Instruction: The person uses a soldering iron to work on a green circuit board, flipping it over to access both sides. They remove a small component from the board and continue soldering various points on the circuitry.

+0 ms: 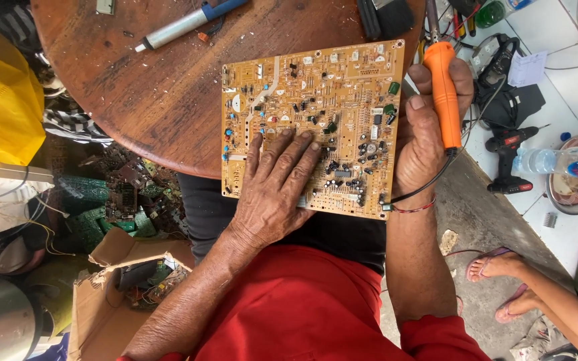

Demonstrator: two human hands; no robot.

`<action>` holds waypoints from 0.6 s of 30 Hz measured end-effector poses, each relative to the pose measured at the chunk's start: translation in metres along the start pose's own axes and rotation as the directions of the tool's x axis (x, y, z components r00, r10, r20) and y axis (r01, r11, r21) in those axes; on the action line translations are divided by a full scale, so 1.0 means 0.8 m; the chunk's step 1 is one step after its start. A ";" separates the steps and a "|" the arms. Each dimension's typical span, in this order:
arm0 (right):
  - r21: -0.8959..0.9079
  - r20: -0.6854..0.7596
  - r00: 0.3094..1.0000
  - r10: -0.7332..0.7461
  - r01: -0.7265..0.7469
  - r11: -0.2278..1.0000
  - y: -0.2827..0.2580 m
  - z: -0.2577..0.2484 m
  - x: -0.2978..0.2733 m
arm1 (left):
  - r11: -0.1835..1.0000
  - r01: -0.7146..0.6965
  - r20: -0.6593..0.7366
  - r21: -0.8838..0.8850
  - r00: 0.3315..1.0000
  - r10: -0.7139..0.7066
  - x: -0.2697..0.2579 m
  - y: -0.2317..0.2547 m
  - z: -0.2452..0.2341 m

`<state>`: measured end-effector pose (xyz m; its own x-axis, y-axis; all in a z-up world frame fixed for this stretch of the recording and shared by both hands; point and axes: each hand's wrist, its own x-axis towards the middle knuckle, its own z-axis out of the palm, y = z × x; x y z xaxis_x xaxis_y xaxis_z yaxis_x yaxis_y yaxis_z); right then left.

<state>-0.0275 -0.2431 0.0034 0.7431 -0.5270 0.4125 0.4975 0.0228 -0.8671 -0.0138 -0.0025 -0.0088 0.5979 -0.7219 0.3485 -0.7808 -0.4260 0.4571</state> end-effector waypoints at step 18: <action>0.166 -0.108 0.980 0.167 -0.148 0.975 -0.058 0.085 0.010 | 0.984 0.060 -0.271 -0.166 0.957 -0.103 0.014 -0.012 -0.050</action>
<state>-0.0140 -0.1907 0.0662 0.7632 -0.6041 0.2295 0.4493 0.2408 -0.8603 0.0077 0.0152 0.0238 0.7021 -0.4991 0.5078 -0.7029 -0.3720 0.6063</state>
